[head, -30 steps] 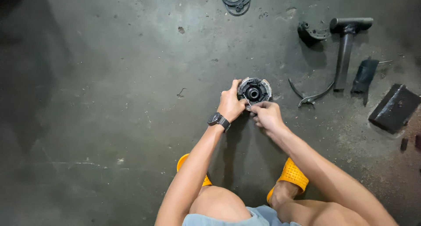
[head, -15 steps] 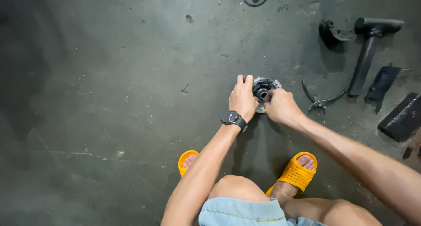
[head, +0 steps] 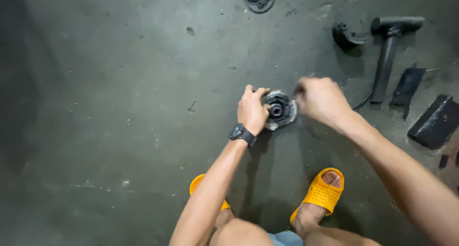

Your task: Repairing and assembling a centrifugal clutch assembly for a motorcycle.

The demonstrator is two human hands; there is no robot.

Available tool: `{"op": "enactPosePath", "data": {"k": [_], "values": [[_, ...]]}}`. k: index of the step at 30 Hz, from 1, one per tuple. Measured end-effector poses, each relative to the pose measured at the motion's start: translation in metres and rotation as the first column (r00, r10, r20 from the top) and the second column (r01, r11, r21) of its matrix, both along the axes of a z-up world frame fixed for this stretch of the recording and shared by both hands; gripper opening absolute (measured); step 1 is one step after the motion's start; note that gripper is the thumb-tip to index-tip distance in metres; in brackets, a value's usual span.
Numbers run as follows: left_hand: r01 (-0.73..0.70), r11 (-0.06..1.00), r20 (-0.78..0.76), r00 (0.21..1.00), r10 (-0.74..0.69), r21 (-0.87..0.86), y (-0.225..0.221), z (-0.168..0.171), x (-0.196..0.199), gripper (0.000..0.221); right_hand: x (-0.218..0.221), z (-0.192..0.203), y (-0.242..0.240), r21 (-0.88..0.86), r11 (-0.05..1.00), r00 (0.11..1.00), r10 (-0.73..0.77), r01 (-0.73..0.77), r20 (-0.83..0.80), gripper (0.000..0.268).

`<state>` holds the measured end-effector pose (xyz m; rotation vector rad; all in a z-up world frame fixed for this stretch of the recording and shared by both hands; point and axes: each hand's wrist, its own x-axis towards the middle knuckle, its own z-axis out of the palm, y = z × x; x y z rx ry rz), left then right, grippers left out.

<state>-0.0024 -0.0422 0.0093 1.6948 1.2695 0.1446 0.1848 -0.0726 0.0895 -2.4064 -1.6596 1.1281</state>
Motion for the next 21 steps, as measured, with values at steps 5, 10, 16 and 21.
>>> {"op": "enactPosePath", "data": {"k": [5, 10, 16, 21], "values": [[-0.07, 0.972, 0.154, 0.987, 0.035, 0.226, 0.044, -0.023, 0.0, 0.03, 0.042, -0.016, -0.028, 0.432, 0.897, 0.991, -0.125, 0.093, 0.046, 0.02], [-0.207, 0.924, 0.207, 0.968, 0.145, 0.322, 0.049, -0.001, -0.037, 0.036, 0.049, -0.026, -0.118, 0.587, 0.766, 0.927, -0.369, 0.262, 0.068, 0.025], [0.058, 0.894, -0.107, 0.994, -0.011, 0.445, 0.015, 0.013, -0.026, 0.105, 0.054, -0.081, -0.19, 0.24, 0.86, 0.787, -0.509, 0.45, 0.348, 0.077], [0.162, 0.897, -0.279, 0.959, -0.045, 0.411, 0.003, -0.009, -0.001, 0.117, 0.044, -0.081, -0.197, -0.259, 0.906, 0.88, -0.2, 0.334, 0.431, 0.055]]}}
